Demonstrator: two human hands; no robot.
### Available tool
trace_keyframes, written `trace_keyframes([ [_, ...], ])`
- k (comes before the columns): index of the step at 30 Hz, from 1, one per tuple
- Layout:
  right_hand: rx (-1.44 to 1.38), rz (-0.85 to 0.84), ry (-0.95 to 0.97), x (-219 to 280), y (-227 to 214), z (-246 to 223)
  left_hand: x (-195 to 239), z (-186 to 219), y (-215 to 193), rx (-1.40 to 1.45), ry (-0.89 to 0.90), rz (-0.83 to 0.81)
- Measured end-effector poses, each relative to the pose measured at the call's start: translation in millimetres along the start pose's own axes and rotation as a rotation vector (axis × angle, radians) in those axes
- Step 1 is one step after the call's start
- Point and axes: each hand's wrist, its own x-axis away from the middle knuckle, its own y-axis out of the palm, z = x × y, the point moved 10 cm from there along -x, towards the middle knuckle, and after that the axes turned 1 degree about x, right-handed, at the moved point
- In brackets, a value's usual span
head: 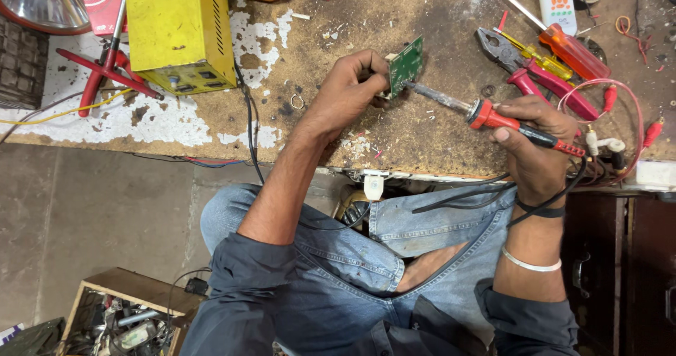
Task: The person uses pliers to adjust wires on a circular metal component, then handles a green circuit board and a small black electronic module. They use a soldering iron to apply heat to the circuit board and module, then place the soldering iron back on the table.
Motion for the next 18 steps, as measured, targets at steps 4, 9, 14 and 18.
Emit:
trace_keyframes([
  [4, 0.043, 0.010, -0.019, -2.1, -1.1, -2.8, 3.1, 0.3, 9.4, 0.013, -0.044, -0.063],
  [9, 0.083, -0.009, -0.036, -3.4, 2.1, -5.7, 2.3, -3.2, 10.7, 0.041, -0.087, -0.072],
  [14, 0.110, 0.002, -0.020, -2.4, 1.4, -5.4, 0.3, -4.2, 11.3, 0.013, -0.060, -0.090],
  [18, 0.108, -0.017, -0.049, -3.1, 4.9, -7.7, 1.9, -3.9, 10.7, -0.005, -0.058, -0.099],
])
